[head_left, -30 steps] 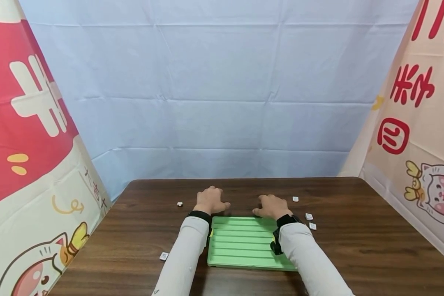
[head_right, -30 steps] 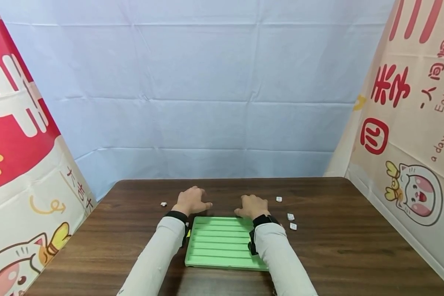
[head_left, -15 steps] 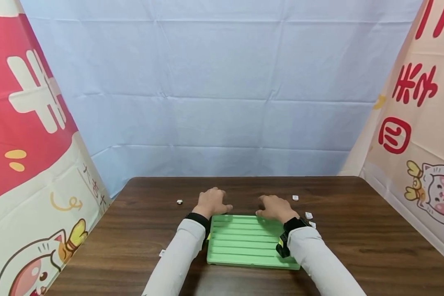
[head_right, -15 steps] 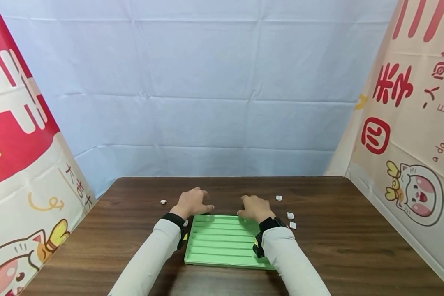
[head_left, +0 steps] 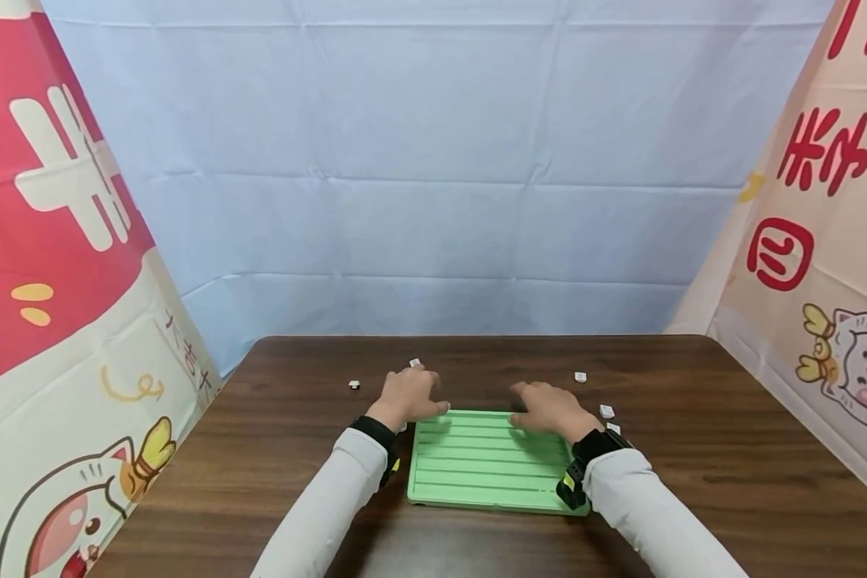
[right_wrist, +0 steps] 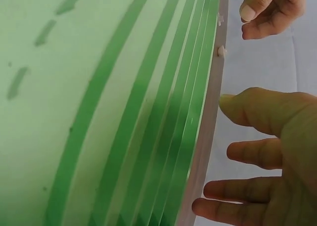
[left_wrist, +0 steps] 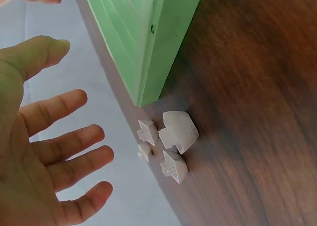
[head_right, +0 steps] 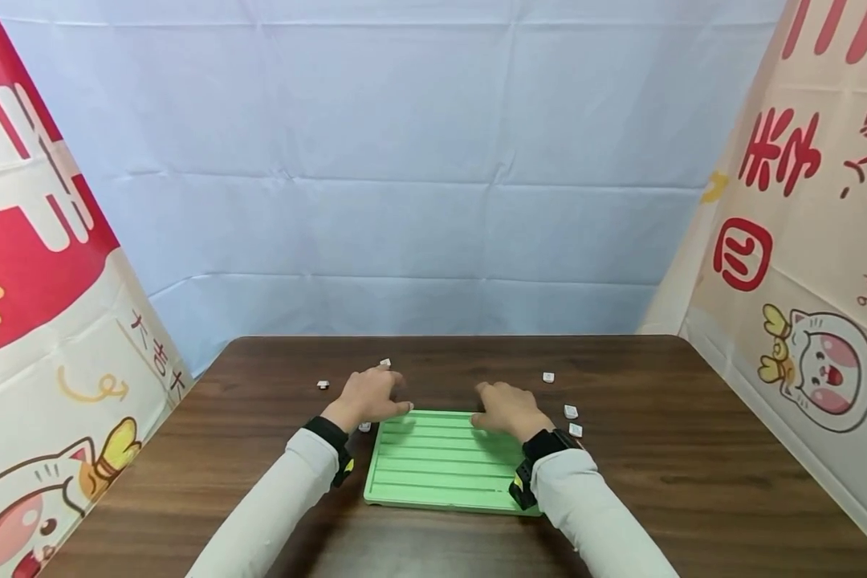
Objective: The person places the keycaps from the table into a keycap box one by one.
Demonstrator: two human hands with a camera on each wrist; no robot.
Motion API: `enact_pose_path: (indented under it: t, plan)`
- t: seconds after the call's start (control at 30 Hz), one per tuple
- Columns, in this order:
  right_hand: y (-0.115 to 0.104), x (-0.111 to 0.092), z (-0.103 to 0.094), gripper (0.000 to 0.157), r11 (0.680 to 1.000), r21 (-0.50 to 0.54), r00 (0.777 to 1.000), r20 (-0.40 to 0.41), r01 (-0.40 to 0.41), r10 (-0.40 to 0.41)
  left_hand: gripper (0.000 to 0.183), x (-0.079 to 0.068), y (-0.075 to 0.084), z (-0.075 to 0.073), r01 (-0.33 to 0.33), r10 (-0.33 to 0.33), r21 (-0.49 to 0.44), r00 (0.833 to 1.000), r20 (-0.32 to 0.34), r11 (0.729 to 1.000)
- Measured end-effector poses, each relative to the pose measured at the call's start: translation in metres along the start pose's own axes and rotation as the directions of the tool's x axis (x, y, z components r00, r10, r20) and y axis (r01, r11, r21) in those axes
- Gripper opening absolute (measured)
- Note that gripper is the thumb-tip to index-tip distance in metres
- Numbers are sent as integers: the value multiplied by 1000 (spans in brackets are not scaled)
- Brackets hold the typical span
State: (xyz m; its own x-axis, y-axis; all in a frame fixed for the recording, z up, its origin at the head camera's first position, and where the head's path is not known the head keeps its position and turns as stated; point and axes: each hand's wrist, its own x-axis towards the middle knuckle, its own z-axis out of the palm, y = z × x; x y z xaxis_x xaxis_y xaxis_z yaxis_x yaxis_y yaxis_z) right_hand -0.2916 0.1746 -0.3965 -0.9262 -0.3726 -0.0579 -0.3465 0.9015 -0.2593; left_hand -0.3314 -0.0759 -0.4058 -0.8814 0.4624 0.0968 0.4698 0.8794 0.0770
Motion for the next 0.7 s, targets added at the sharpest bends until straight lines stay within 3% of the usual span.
enact_pose_path:
  t: [0.4, 0.7]
  plan:
    - [-1, -17, 4, 51, 999, -28, 999, -31, 30, -31, 39, -20, -5, -5, -6, 8, -54, 1000, 26, 998]
    - [-1, -34, 9, 50, 995, -81, 993, -99, 60, -67, 35, -38, -17, -6, -45, 44, -59, 999, -23, 997]
